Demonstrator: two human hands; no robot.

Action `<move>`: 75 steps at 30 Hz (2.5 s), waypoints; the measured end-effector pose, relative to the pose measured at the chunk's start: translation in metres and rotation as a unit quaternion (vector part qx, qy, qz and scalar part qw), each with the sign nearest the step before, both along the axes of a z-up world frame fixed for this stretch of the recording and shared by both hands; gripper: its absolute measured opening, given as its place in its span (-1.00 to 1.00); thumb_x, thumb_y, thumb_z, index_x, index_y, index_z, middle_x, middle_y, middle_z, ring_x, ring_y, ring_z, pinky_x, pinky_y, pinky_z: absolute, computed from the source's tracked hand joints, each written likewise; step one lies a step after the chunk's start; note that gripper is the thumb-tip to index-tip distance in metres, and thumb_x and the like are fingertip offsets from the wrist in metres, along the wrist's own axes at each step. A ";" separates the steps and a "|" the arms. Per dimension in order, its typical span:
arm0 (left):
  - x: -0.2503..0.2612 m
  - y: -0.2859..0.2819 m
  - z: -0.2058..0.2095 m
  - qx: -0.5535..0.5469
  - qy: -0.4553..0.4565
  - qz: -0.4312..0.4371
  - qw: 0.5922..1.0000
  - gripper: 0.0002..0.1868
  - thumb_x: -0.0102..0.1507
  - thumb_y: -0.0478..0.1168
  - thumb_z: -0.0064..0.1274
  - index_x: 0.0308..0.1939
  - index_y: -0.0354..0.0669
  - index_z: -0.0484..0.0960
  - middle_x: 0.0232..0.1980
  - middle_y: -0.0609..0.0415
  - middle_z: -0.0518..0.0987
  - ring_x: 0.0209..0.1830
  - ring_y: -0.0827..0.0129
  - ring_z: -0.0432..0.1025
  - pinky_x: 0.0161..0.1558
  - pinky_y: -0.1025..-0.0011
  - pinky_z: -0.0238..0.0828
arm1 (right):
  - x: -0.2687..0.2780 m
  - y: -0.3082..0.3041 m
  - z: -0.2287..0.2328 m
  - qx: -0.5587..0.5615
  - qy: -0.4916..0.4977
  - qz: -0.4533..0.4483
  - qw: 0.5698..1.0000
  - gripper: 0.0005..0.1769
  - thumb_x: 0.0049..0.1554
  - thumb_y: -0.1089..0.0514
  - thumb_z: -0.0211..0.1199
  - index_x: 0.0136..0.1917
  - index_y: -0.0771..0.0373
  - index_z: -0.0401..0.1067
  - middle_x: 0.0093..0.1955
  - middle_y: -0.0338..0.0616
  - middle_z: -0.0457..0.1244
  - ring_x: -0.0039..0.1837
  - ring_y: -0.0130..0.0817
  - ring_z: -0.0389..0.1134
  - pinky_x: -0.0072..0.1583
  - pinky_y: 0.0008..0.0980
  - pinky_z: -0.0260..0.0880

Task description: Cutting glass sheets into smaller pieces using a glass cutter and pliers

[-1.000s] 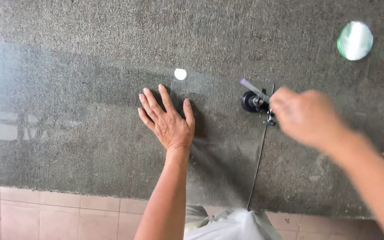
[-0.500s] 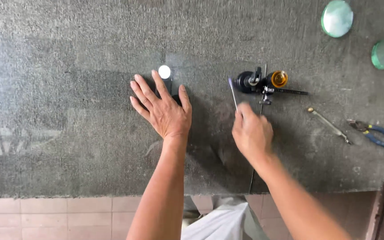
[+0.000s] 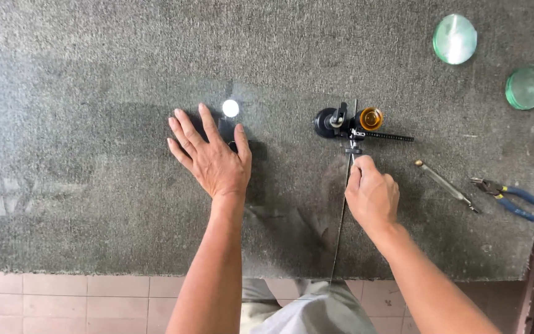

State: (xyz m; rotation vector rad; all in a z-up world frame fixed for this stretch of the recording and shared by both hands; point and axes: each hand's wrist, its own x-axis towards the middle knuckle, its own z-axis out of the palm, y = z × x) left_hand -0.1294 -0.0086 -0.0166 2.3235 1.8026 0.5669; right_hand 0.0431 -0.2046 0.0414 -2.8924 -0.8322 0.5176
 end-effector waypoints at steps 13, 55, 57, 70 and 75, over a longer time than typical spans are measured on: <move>0.003 -0.002 0.013 0.011 -0.014 -0.006 1.000 -0.24 0.42 0.25 -0.10 0.54 -0.18 0.36 0.63 -0.30 0.04 0.65 -0.14 -0.11 0.54 -0.17 -0.26 | 0.144 -0.068 0.020 0.134 -0.099 0.081 0.983 -0.73 0.49 0.07 -0.14 0.07 0.21 0.32 -0.23 0.07 0.32 -0.29 0.33 0.33 -0.20 0.23 0.25; 0.006 0.001 0.014 -0.019 0.088 -0.081 0.993 -0.04 0.34 0.36 -0.32 0.60 -0.30 0.14 0.63 -0.40 0.06 0.62 -0.36 -0.06 0.48 -0.25 -0.17 | 0.127 -0.009 -0.010 0.331 0.008 0.150 0.932 -0.85 0.16 0.12 0.35 -0.19 0.23 0.53 -0.11 -0.11 0.24 -0.09 -0.13 0.19 0.04 -0.17 0.22; 0.005 0.002 0.012 -0.012 0.077 -0.073 0.994 -0.04 0.34 0.37 -0.31 0.59 -0.28 0.16 0.63 -0.40 0.07 0.63 -0.33 -0.06 0.50 -0.22 -0.19 | 0.120 -0.015 -0.010 0.312 0.007 0.165 0.936 -0.85 0.18 0.13 0.35 -0.18 0.22 0.52 -0.15 -0.14 0.21 -0.12 -0.14 0.15 0.01 -0.20 0.21; 0.002 -0.001 0.013 -0.011 -0.011 -0.050 0.999 -0.05 0.28 0.45 -0.24 0.54 -0.13 0.31 0.64 -0.32 0.06 0.68 -0.18 -0.13 0.56 -0.21 -0.30 | -0.028 0.020 0.001 0.220 0.077 0.202 0.951 -0.63 0.24 0.04 0.24 -0.37 0.07 0.28 -0.43 -0.28 0.09 -0.49 -0.19 0.15 -0.42 -0.20 0.17; -0.002 -0.001 0.012 -0.021 -0.029 -0.024 0.999 -0.05 0.25 0.44 -0.07 0.54 -0.07 0.30 0.64 -0.27 0.03 0.68 -0.18 -0.13 0.58 -0.21 -0.29 | 0.007 0.043 0.066 0.185 -0.020 0.365 0.912 -0.83 0.17 0.02 0.37 -0.22 0.00 0.45 -0.32 -0.40 0.25 -0.32 -0.39 0.26 -0.34 -0.36 0.25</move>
